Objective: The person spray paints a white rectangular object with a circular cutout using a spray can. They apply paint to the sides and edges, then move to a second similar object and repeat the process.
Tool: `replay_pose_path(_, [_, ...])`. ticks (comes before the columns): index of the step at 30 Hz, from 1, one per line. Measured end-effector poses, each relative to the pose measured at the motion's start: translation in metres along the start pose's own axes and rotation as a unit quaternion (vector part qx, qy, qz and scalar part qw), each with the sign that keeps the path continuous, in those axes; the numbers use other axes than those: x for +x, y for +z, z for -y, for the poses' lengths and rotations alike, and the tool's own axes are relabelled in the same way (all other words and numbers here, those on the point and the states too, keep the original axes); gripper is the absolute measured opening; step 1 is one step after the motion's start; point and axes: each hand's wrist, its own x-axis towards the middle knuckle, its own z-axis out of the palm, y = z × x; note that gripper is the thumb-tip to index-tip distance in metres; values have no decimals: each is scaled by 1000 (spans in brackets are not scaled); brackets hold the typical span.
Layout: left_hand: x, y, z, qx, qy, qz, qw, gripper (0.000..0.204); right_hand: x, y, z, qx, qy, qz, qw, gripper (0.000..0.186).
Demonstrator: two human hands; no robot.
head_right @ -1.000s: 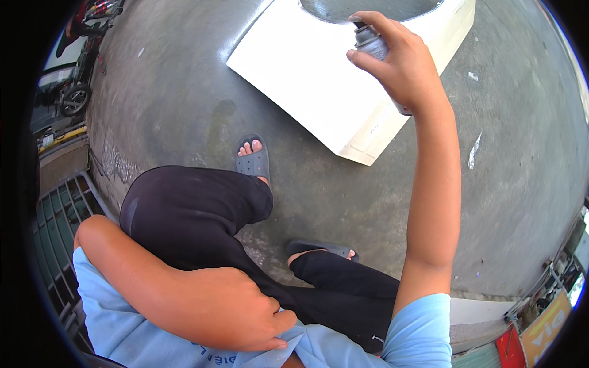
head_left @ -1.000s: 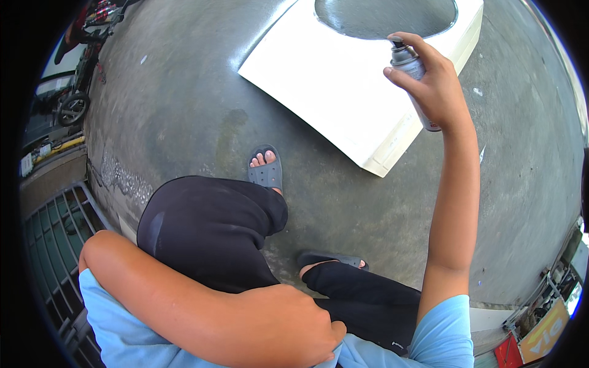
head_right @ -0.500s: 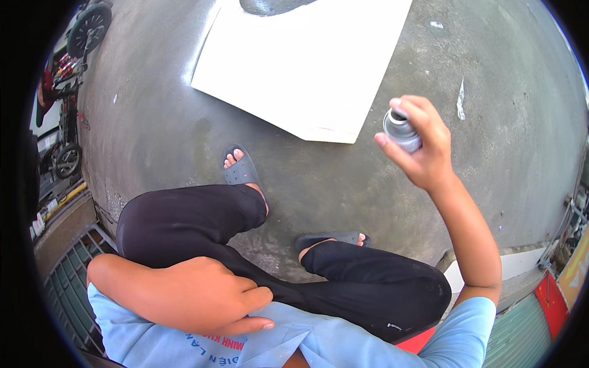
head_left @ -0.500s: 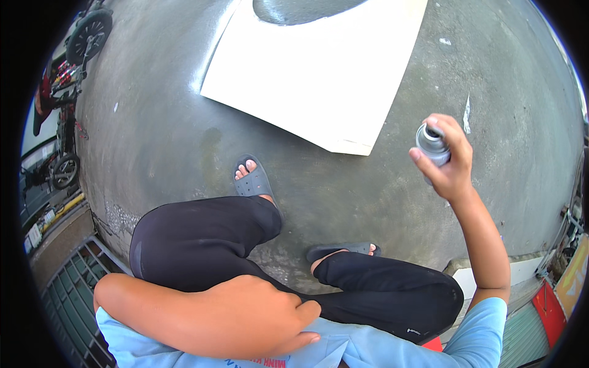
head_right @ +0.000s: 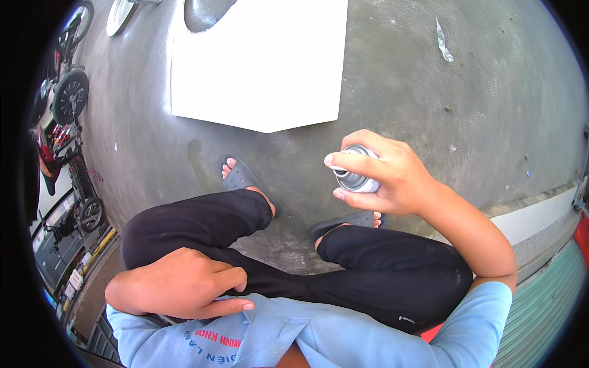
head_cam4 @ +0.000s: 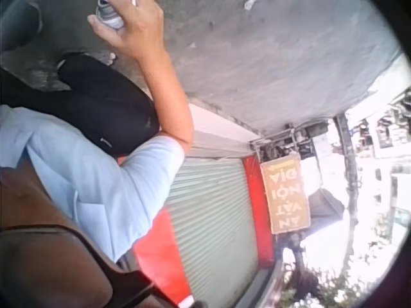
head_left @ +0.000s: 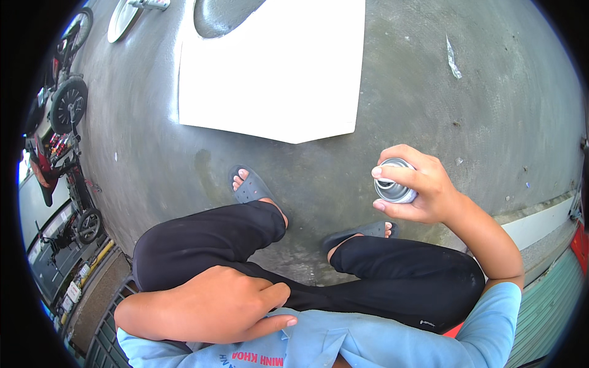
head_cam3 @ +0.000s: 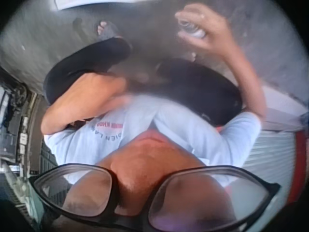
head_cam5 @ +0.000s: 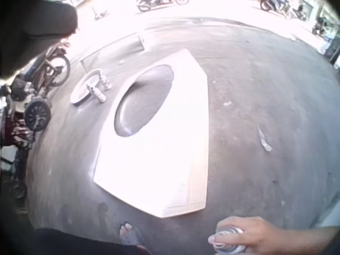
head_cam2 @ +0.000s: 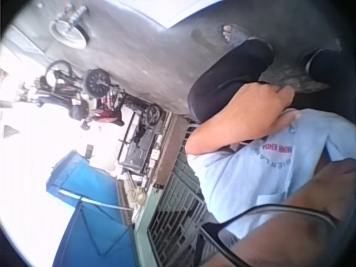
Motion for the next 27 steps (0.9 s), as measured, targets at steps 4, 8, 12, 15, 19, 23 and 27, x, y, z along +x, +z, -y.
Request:
replay_pose_path(4, [4, -2, 0, 1, -7, -7, 1000, 38, 17, -14, -16, -21, -17, -66, 997, 55])
replay_pose_path(8, [4, 1, -2, 20, -19, -28, 999, 37, 34, -34, -40, -48, -36, -135, 989, 52])
replay_pose_path(12, [5, 0, -5, 12, -39, -24, 999, 35, 39, -51, -52, -103, -6, -207, 973, 50])
replay_pose_path(15, [5, 4, -1, 2, -48, -36, 998, 33, 29, -50, -67, -133, 1, -193, 972, 57])
replay_pose_path(19, [5, 8, -1, -3, -69, -57, 996, 31, 21, -32, -68, -138, -49, -190, 971, 52])
replay_pose_path(23, [7, 7, -2, 1, -72, -56, 996, 31, 0, -14, -59, -107, -20, -162, 981, 49])
replay_pose_path(27, [8, 5, -2, -4, -75, -47, 996, 31, -18, -5, -50, -69, 9, -115, 991, 50])
